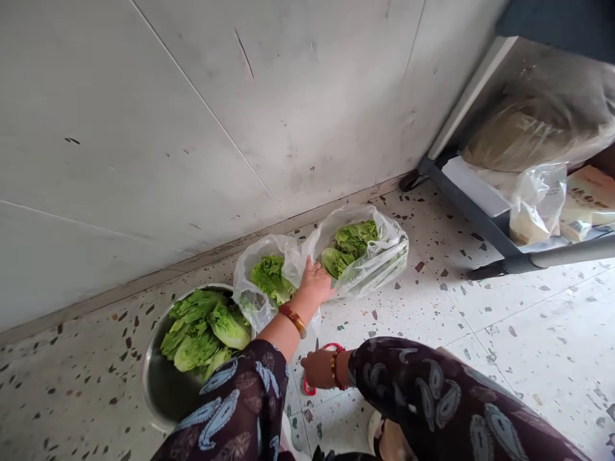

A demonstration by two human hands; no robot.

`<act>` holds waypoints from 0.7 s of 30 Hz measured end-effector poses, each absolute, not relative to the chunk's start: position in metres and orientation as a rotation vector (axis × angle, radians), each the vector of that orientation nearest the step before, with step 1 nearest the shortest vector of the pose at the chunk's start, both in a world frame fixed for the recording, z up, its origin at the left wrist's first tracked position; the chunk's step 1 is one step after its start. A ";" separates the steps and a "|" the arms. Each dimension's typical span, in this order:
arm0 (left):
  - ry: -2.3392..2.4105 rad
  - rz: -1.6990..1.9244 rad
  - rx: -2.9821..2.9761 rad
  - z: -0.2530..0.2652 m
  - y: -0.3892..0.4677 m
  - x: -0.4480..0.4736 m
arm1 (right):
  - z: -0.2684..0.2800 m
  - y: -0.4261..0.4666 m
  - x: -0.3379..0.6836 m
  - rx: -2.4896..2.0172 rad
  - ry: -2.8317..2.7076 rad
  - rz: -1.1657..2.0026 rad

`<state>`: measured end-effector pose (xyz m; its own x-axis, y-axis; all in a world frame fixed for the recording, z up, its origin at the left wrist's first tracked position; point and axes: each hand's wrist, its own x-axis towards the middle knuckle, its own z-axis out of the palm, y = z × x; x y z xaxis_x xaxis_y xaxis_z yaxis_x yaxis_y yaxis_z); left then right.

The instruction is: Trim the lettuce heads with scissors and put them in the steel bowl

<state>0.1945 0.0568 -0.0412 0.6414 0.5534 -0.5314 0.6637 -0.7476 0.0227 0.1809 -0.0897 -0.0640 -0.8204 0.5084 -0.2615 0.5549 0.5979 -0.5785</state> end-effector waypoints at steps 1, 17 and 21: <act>0.997 -0.771 2.626 -0.045 0.055 0.188 | -0.058 -0.083 0.185 0.868 2.739 -1.069; 0.903 -1.072 2.435 -0.051 0.049 0.183 | -0.054 0.031 0.369 2.060 2.233 -1.266; 0.883 -1.140 2.467 -0.038 0.049 0.187 | -0.080 0.077 0.353 2.205 2.066 -1.236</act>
<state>0.1865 0.0488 -0.0381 0.5013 0.4109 -0.7615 0.6344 -0.7730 0.0005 0.3527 0.0765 -0.0802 -0.0835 0.8980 -0.4320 0.8054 -0.1944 -0.5599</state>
